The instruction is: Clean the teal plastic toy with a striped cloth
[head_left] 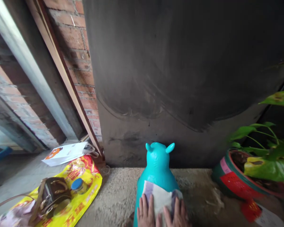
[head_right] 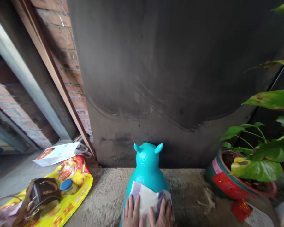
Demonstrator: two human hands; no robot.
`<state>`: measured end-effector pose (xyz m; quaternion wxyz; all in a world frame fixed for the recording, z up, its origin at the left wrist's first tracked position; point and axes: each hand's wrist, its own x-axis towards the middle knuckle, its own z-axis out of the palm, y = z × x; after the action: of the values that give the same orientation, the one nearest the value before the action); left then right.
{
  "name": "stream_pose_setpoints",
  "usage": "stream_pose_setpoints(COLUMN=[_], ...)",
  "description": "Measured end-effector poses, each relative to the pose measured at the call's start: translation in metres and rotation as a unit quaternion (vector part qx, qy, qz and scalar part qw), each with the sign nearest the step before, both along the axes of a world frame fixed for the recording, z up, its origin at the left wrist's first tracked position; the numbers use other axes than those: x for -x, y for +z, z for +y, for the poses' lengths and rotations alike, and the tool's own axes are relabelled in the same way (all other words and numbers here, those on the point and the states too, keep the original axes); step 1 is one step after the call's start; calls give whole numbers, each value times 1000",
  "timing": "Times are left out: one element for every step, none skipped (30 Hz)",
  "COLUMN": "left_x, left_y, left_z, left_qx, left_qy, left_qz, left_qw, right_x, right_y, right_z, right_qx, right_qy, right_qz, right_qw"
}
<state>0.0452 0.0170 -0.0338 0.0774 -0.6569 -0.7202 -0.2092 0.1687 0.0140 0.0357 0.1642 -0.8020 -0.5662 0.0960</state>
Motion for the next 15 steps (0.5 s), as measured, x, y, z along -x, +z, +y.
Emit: stream_pose_setpoints(left_x=[3, 5, 6, 6, 6, 6, 6, 6, 6, 8, 9, 11, 13, 16, 18], left_y=[2, 6, 11, 18, 24, 29, 34, 36, 37, 34, 30, 23, 14, 5, -5], left_z=[9, 18, 27, 35, 42, 48, 52, 54, 55, 53, 49, 43, 34, 24, 11], left_qx=[11, 22, 33, 42, 49, 52, 52, 50, 50, 49, 49, 48, 47, 43, 40], left_qy=[1, 8, 18, 29, 37, 41, 39, 34, 29, 25, 22, 16, 9, 4, 2], left_qz=[-14, -29, -45, -61, -77, -91, -103, -111, -117, -120, -120, -118, -115, -113, -112], left_qw=[1000, 999, 998, 997, 995, 994, 993, 992, 991, 991, 991, 992, 992, 993, 993], right_x=[1, 3, 5, 7, 10, 13, 16, 19, 21, 23, 24, 24, 23, 22, 20], right_y=[2, 5, 9, 15, 21, 26, 31, 35, 37, 37, 35, 30, 23, 16, 7], right_z=[15, 30, 45, 57, 68, 75, 79, 79, 76, 70, 60, 48, 34, 18, 2], right_qx=[28, 49, 63, 76, 86, 91, 94, 96, 98, 101, 102, 98, 85, 65, 45], right_qy=[4, 11, 20, 30, 37, 39, 38, 34, 25, 18, 15, 17, 22, 30, 39], right_qz=[-10, -23, -37, -51, -61, -66, -68, -66, -64, -65, -68, -74, -82, -91, -100], right_qw=[1000, 998, 997, 995, 994, 993, 993, 993, 993, 993, 992, 992, 993, 993, 993])
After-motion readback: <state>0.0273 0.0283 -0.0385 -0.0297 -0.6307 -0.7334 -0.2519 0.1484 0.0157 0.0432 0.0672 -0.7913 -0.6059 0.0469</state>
